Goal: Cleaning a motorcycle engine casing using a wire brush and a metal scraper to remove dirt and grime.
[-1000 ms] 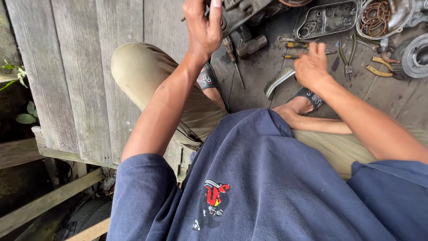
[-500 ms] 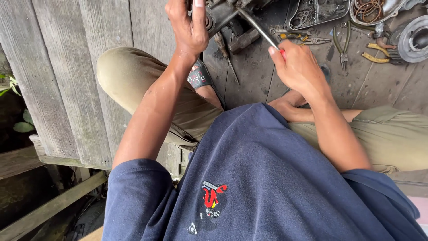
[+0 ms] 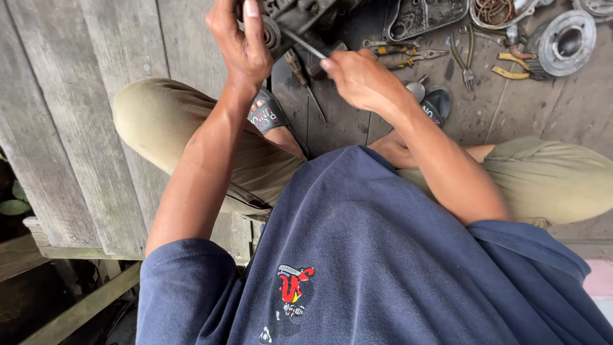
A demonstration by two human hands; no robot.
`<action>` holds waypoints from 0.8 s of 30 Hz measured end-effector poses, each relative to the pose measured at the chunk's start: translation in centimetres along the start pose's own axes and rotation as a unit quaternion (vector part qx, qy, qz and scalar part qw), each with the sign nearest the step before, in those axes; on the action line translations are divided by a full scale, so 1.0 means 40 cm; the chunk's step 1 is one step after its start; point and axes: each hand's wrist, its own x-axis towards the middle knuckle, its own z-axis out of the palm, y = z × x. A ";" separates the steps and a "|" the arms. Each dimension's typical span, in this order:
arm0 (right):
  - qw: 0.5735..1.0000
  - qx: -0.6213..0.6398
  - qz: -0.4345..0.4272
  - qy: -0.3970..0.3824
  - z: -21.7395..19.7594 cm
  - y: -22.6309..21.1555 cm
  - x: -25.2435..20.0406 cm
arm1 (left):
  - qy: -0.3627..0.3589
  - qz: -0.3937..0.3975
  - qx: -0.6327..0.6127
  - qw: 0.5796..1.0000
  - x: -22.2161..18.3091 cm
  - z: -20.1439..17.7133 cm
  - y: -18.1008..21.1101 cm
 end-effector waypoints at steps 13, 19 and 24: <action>0.997 0.031 0.023 0.072 0.057 0.021 0.053 | -0.023 -0.011 -0.014 1.000 0.018 -0.005 0.046; 0.993 0.055 0.086 0.062 0.041 0.018 0.077 | -0.033 0.012 0.004 0.999 0.028 -0.008 0.066; 0.993 0.068 0.070 0.069 0.093 0.015 0.021 | -0.054 0.015 0.095 0.994 0.019 -0.008 0.076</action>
